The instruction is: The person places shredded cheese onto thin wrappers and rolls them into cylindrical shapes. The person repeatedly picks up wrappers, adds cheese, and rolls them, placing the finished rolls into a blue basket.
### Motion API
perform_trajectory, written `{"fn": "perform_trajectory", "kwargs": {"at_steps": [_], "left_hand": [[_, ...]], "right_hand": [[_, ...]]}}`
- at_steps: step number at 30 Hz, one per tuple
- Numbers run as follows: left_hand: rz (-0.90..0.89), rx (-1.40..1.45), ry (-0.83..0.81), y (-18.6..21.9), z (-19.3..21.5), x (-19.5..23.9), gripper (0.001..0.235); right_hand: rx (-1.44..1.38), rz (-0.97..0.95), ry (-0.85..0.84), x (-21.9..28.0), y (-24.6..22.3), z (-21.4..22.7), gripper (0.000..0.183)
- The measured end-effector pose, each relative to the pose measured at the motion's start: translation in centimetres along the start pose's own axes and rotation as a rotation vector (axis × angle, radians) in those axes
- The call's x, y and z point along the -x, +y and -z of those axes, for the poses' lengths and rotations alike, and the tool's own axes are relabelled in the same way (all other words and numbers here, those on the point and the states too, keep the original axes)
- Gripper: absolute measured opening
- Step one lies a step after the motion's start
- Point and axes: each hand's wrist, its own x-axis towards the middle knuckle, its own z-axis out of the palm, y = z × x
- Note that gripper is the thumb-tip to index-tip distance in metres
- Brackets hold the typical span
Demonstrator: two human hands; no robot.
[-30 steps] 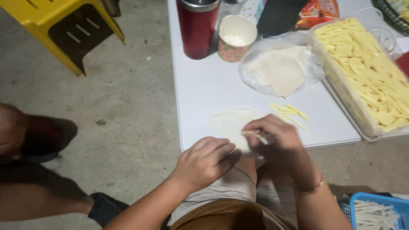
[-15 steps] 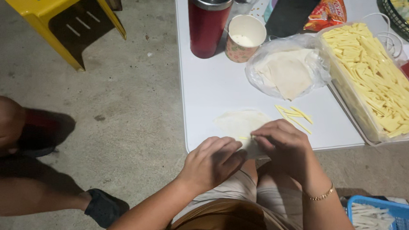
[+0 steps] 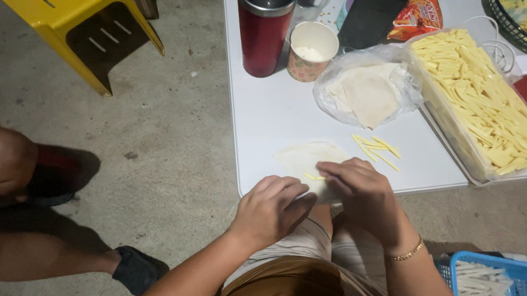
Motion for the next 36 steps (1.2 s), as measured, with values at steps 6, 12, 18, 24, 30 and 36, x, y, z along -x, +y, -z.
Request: {"fn": "perform_trajectory", "kwargs": {"at_steps": [6, 12, 18, 24, 30, 36], "left_hand": [[-0.014, 0.016, -0.057, 0.5, 1.0, -1.1, 0.019], [-0.120, -0.046, -0.108, 0.6, 1.3, -1.7, 0.013], [-0.206, -0.051, -0.115, 0.9, 1.8, -1.6, 0.014], [-0.157, 0.012, -0.168, 0.9, 1.7, -2.4, 0.014], [-0.131, -0.019, -0.179, 1.0, 1.7, -2.2, 0.012], [-0.136, -0.031, -0.099, 1.0, 1.2, -3.3, 0.015]], "right_hand": [[-0.043, -0.140, 0.121, 1.4, 0.7, 1.0, 0.026], [0.039, -0.071, 0.108, 1.4, 0.1, 0.9, 0.032], [-0.011, 0.018, 0.111, 0.9, 0.2, 0.9, 0.028], [0.011, 0.026, 0.143, 1.2, 0.1, 1.0, 0.027], [-0.052, 0.077, 0.012, 1.7, -0.8, 1.3, 0.030], [-0.029, 0.074, 0.125, 1.5, -0.9, 0.2, 0.014]]}}
